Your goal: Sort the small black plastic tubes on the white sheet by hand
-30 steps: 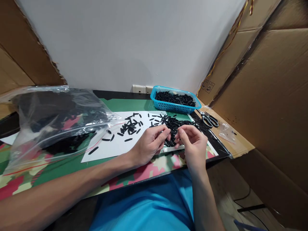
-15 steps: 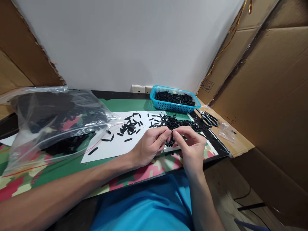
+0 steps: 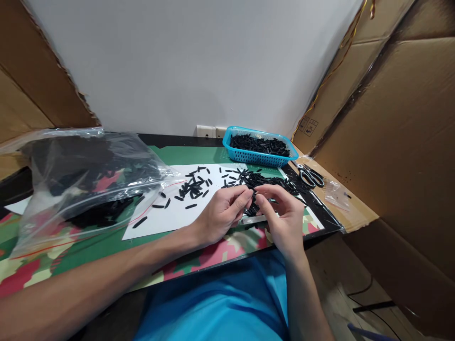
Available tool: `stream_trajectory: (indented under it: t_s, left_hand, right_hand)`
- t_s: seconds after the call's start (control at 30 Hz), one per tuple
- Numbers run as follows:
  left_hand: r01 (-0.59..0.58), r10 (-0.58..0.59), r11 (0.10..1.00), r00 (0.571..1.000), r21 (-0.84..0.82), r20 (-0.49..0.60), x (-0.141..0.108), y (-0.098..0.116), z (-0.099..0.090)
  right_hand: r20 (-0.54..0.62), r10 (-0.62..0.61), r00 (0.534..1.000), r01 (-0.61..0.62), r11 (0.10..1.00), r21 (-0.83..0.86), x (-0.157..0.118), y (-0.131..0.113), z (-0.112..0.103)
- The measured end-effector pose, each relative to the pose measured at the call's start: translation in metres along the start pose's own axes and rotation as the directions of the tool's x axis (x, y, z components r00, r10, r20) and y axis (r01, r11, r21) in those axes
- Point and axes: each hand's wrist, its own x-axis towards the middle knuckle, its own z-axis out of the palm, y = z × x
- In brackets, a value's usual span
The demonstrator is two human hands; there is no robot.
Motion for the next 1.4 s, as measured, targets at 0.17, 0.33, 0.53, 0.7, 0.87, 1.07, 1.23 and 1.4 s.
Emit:
stream_trajectory:
  t_s: [0.17, 0.33, 0.53, 0.7, 0.87, 1.07, 1.23, 1.4]
  left_hand:
    - [0.019, -0.019, 0.999, 1.0, -0.04, 0.015, 0.0, -0.003, 0.0]
    - [0.055, -0.051, 0.994, 0.998, -0.091, 0.045, -0.001, -0.004, 0.002]
    - [0.077, -0.076, 0.986, 0.997, -0.147, 0.01, 0.001, -0.004, 0.001]
    - [0.03, -0.031, 0.997, 0.999, -0.071, -0.024, 0.001, -0.004, 0.0]
    - [-0.027, 0.027, 0.998, 1.0, 0.057, -0.005, -0.001, -0.003, -0.001]
    - [-0.061, 0.064, 0.986, 0.998, 0.156, -0.016, -0.002, 0.0, 0.001]
    - [-0.077, 0.079, 0.976, 0.997, 0.204, -0.003, -0.003, 0.0, 0.001]
    - [-0.099, 0.098, 0.97, 0.995, 0.224, 0.014, -0.003, -0.001, -0.001]
  right_hand:
    - [-0.045, -0.258, 0.965, 0.249, 0.956, -0.157, -0.004, 0.001, 0.004]
    - [-0.078, -0.35, 0.934, 0.332, 0.926, -0.18, -0.007, 0.004, 0.001]
    - [-0.162, -0.275, 0.948, 0.269, 0.961, -0.06, -0.004, -0.001, -0.003]
    - [-0.121, -0.132, 0.984, 0.117, 0.985, -0.124, 0.0, -0.001, -0.006]
    - [0.014, -0.001, 1.0, 0.002, 0.997, -0.075, -0.002, -0.001, -0.001]
    - [0.011, 0.039, 0.999, -0.039, 0.999, 0.007, -0.005, -0.004, 0.005]
    - [0.003, 0.074, 0.997, -0.074, 0.995, 0.066, -0.003, -0.004, 0.003]
    - [0.002, 0.082, 0.997, -0.082, 0.993, 0.089, -0.002, -0.005, 0.003]
